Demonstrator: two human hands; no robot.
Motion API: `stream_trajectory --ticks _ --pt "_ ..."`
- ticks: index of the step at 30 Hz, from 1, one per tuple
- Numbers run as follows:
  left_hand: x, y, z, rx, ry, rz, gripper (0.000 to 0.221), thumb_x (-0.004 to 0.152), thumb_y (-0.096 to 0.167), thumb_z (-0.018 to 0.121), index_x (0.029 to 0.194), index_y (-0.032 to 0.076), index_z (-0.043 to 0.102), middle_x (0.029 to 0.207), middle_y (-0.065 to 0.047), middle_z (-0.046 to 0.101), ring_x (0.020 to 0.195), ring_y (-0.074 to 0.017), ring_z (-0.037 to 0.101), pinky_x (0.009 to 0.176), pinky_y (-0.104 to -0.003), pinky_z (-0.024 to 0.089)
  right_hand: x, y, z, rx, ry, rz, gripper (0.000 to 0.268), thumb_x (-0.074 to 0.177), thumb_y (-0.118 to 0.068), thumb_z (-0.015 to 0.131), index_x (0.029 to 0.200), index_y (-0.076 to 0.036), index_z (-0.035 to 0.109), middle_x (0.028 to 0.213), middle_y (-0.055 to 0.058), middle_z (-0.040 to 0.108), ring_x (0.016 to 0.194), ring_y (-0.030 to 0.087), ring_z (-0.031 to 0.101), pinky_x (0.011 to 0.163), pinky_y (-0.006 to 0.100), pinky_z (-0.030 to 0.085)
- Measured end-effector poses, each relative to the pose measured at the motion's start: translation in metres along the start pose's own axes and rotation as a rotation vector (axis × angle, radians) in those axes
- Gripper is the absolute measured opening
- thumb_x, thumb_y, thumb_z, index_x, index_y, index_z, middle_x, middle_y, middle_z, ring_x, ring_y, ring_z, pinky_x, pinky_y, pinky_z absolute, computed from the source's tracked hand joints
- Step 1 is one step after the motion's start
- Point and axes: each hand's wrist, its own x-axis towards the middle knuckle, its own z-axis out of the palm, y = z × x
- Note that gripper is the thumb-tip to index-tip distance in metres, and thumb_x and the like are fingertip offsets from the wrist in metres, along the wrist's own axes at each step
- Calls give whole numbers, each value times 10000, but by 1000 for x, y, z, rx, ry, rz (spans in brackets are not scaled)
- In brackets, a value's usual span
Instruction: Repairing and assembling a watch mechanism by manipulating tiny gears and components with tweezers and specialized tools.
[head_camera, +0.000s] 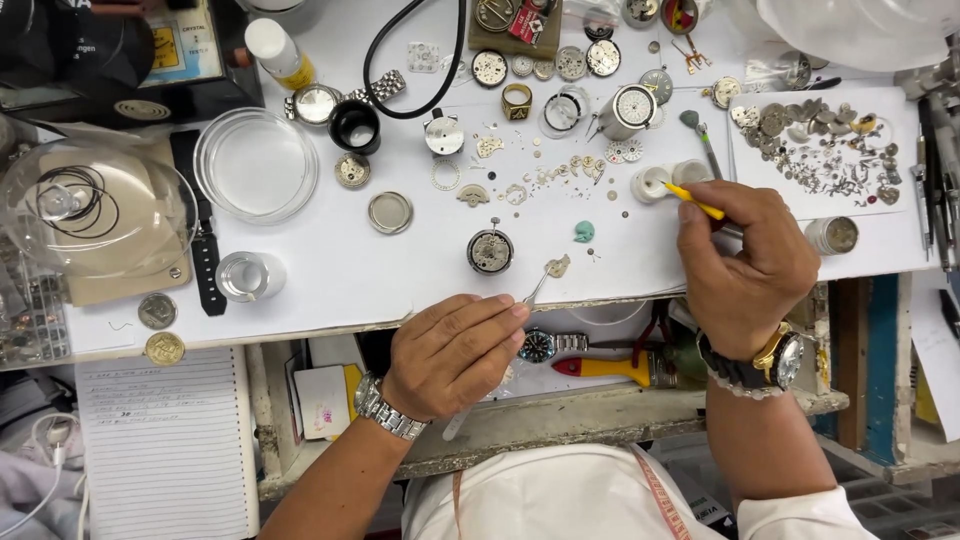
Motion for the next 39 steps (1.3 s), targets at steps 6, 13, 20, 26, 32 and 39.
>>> stream_trajectory --ticks 6,13,20,26,32,39 --pt "-1 -1 2 5 16 8 96 946 -19 714 892 49 673 1013 -134 770 926 -250 782 768 -345 676 2 -1 1 -19 -23 -27 88 1020 157 755 1105 135 744 1044 279 755 889 346 707 751 398 551" --pt "-2 0 1 10 8 5 81 946 -26 717 925 43 681 1033 -131 768 946 -249 777 779 -347 674 2 -1 1 -30 -27 -35 78 1025 136 755 1102 128 747 1060 273 759 935 369 721 807 425 563" --pt "-2 0 0 -6 -1 -3 78 943 -24 730 936 36 681 1040 -141 766 954 -262 777 788 -359 676 1 1 2 -24 -17 -30 73 1015 137 757 1087 131 748 1043 277 756 919 364 719 790 417 563" --pt "-3 0 1 0 -1 1 75 947 -22 719 931 39 679 1038 -137 767 954 -259 777 791 -354 670 1 0 2 -31 -18 -31 71 1018 134 755 1089 131 750 1048 279 757 929 371 720 800 422 561" --pt "-4 0 1 13 6 5 78 942 -20 731 940 44 686 1033 -133 771 951 -252 781 792 -349 674 1 0 2 -23 -16 -27 78 1012 160 751 1087 140 752 1054 287 756 943 378 722 812 424 566" --pt "-8 1 1 35 20 -18 97 947 -1 723 885 60 680 1032 -123 769 951 -237 781 783 -339 664 -20 -2 6 270 69 -90 68 1051 162 686 1113 157 656 1010 305 712 932 381 736 801 398 623"
